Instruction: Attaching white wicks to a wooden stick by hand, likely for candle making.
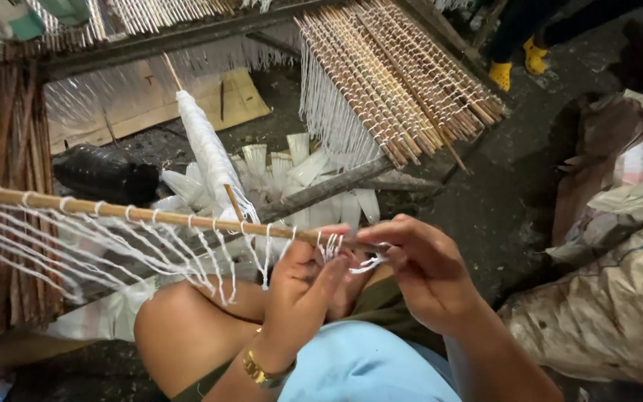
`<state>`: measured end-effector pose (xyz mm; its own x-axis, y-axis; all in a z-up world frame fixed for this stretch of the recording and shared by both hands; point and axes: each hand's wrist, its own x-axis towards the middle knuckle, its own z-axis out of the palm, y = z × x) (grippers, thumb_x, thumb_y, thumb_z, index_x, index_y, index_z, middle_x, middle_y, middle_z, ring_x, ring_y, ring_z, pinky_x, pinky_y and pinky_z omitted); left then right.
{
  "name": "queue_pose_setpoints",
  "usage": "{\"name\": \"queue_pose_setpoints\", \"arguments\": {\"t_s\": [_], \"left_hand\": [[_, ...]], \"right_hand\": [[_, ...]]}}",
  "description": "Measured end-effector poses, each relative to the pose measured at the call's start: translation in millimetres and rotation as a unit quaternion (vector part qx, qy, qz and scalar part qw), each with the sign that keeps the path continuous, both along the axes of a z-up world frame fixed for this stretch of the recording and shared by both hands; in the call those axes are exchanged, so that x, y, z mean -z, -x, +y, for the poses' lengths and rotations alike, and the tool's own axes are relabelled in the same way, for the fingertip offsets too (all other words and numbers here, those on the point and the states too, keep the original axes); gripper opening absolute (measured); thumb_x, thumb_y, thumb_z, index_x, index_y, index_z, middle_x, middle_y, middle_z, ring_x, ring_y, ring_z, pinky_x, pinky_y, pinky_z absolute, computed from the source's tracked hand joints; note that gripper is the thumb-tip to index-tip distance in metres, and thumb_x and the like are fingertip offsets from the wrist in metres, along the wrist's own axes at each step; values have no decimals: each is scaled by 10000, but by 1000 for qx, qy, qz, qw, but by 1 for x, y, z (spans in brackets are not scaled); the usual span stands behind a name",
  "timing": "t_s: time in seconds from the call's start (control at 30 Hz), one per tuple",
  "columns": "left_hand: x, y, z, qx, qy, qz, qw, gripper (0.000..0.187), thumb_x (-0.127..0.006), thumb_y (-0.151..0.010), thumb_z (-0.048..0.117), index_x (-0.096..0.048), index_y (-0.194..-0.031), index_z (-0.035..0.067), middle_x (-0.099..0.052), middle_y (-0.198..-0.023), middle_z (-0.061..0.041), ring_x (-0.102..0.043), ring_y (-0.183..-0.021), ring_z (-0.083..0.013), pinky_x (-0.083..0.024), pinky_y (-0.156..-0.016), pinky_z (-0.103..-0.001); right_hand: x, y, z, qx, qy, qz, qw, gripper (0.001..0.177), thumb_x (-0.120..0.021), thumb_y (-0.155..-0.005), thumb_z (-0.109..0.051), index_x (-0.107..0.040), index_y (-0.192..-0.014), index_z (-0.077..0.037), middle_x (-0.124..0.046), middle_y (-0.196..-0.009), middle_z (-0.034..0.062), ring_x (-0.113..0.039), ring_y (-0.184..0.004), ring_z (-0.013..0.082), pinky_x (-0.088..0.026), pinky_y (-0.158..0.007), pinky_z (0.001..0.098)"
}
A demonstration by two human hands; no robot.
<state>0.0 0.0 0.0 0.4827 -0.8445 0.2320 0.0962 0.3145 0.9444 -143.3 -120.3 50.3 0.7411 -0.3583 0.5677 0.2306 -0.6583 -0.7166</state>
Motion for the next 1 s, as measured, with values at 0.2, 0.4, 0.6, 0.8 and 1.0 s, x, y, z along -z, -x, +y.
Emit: {"name": "queue_pose_setpoints", "arguments": {"t_s": [0.2, 0.4, 0.6, 0.8, 1.0], "left_hand": [[-9, -4, 11, -62, 43, -61, 995, 267, -482, -1069, 232, -643, -1141, 32, -598, -723, -38, -656, -750, -131, -535, -765, -256], [8, -7, 26, -140, -77, 12, 987, 267, -580, -998, 243, -719, -1088, 33, -792, -821, -117, -686, -694, -95, -553, -667, -210], [51, -59, 62, -297, -128, -45, 945, 408, -563, -1010, 441, -685, -1115, 67, -741, -724, -98, -654, -588, -102, -464, -561, -174], [37, -109, 127, -176, 73, 78, 979, 306, -600, -989, 249, -622, -1234, 68, -668, -830, -117, -678, -666, -290, -603, -601, -350], [13, -102, 115, -206, 164, -4, 965, 329, -665, -1048, 332, -627, -1234, 64, -647, -779, -99, -649, -645, -139, -630, -609, -270]], "right_hand": [[1, 4, 5, 5, 33, 37, 999, 369, -510, -923, -2, -676, -1231, -120, -654, -1000, 91, -648, -800, 173, -518, -671, 280], [11, 19, 11, 106, 107, -71, 986, 125, -784, -870, -39, -758, -980, -93, -777, -1046, 119, -795, -834, 196, -652, -783, 286], [40, 63, -42, 158, 231, 152, 948, 23, -720, -931, -146, -737, -943, -138, -722, -974, 23, -654, -821, 222, -531, -735, 343], [174, 117, -127, 171, 86, 671, 717, 156, -666, -851, -236, -791, -854, -329, -760, -954, -66, -715, -888, 206, -540, -725, 392], [279, 153, -162, 136, 48, 750, 645, 187, -644, -756, -213, -755, -884, -293, -740, -959, 16, -696, -795, 240, -527, -711, 365]]}}
